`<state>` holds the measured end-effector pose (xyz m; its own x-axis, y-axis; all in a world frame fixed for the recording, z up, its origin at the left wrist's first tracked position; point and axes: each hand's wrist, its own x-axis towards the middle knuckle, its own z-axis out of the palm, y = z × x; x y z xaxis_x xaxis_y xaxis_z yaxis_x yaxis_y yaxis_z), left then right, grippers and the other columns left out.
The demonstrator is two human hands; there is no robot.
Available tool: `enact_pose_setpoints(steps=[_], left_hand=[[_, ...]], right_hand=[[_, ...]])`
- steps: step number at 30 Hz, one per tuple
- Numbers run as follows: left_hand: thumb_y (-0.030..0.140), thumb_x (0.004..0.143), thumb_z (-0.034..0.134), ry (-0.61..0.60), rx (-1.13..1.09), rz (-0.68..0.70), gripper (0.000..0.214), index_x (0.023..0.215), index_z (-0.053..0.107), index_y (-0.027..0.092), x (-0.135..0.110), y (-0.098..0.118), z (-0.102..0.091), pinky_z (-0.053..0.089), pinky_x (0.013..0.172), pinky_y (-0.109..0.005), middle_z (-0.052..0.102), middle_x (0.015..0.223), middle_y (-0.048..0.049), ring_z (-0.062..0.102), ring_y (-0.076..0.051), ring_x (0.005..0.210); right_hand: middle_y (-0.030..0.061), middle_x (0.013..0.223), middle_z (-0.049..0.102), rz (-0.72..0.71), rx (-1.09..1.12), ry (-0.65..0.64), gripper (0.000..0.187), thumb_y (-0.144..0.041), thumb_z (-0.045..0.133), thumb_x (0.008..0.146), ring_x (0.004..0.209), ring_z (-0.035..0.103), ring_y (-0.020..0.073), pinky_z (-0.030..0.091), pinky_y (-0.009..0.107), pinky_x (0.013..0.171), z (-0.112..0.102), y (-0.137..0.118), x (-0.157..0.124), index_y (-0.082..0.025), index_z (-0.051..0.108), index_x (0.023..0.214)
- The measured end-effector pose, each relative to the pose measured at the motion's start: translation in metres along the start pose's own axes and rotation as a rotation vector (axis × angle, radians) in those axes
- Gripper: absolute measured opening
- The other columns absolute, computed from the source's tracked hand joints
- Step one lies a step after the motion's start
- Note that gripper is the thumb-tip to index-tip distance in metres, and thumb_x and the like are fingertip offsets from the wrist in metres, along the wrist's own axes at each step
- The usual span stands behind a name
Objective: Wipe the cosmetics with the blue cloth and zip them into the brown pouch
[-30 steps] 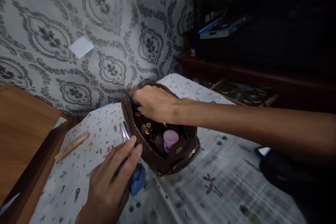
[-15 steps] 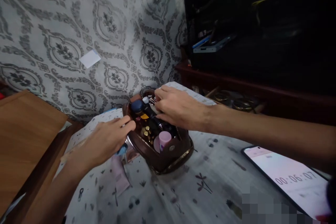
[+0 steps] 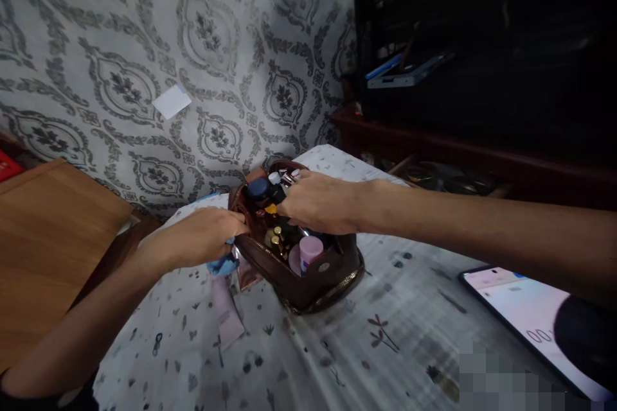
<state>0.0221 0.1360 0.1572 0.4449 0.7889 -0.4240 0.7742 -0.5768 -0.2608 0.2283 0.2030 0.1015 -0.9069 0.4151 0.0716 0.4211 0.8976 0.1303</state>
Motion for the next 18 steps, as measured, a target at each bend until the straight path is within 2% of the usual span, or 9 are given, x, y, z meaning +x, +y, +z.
enact_pose_setpoints(steps=[3, 5, 7, 10, 13, 18], left_hand=[[-0.001, 0.075, 0.051, -0.016, -0.073, 0.033, 0.047, 0.106, 0.07, 0.027, -0.001, -0.004, 0.002, 0.049, 0.088, -0.026, 0.074, 0.118, 0.002, 0.067, -0.018, 0.111], [-0.001, 0.074, 0.049, 0.032, -0.081, 0.032, 0.061, 0.124, 0.065, 0.03, -0.003, -0.007, 0.007, 0.049, 0.095, -0.027, 0.07, 0.13, 0.0017, 0.065, -0.018, 0.119], [-0.001, 0.074, 0.049, 0.075, -0.088, 0.029, 0.068, 0.133, 0.061, 0.031, -0.006, -0.009, 0.012, 0.049, 0.098, -0.027, 0.068, 0.134, 0.0009, 0.064, -0.018, 0.121], [0.0, 0.075, 0.049, 0.065, -0.11, 0.019, 0.068, 0.134, 0.062, 0.032, -0.007, -0.009, 0.017, 0.05, 0.097, -0.026, 0.069, 0.133, 0.0014, 0.064, -0.018, 0.121], [0.002, 0.077, 0.05, 0.01, -0.104, -0.025, 0.064, 0.133, 0.063, 0.032, -0.005, -0.007, 0.015, 0.051, 0.094, -0.026, 0.069, 0.133, 0.0008, 0.065, -0.02, 0.12], [0.004, 0.079, 0.05, 0.011, -0.104, -0.048, 0.061, 0.131, 0.064, 0.033, -0.006, -0.003, 0.012, 0.051, 0.094, -0.028, 0.07, 0.131, 0.0017, 0.066, -0.021, 0.118]], right_hand=[[0.0135, 0.09, 0.076, 0.01, 0.022, -0.044, 0.021, -0.015, 0.056, 0.092, 0.081, 0.069, 0.0232, 0.04, 0.033, 0.07, -0.002, -0.001, 0.0, -0.012, 0.074, 0.103], [0.014, 0.088, 0.076, 0.014, 0.03, -0.051, 0.022, -0.017, 0.055, 0.094, 0.081, 0.07, 0.0238, 0.04, 0.032, 0.067, -0.003, -0.001, -0.001, -0.012, 0.073, 0.103], [0.0133, 0.089, 0.076, 0.012, 0.037, -0.067, 0.024, -0.015, 0.052, 0.094, 0.083, 0.071, 0.024, 0.04, 0.031, 0.065, -0.007, -0.002, -0.003, -0.013, 0.071, 0.11], [0.0108, 0.097, 0.077, -0.001, 0.064, -0.159, 0.033, -0.007, 0.05, 0.092, 0.091, 0.072, 0.0241, 0.041, 0.03, 0.064, -0.016, -0.006, -0.003, -0.016, 0.067, 0.119], [0.0102, 0.104, 0.077, 0.02, 0.105, -0.288, 0.034, -0.005, 0.05, 0.092, 0.1, 0.071, 0.0255, 0.044, 0.03, 0.066, -0.028, -0.012, 0.0, -0.019, 0.072, 0.114], [0.0149, 0.11, 0.075, 0.182, 0.174, -0.336, 0.025, -0.023, 0.06, 0.093, 0.102, 0.071, 0.0307, 0.05, 0.033, 0.075, -0.036, -0.02, 0.009, -0.016, 0.077, 0.109]])
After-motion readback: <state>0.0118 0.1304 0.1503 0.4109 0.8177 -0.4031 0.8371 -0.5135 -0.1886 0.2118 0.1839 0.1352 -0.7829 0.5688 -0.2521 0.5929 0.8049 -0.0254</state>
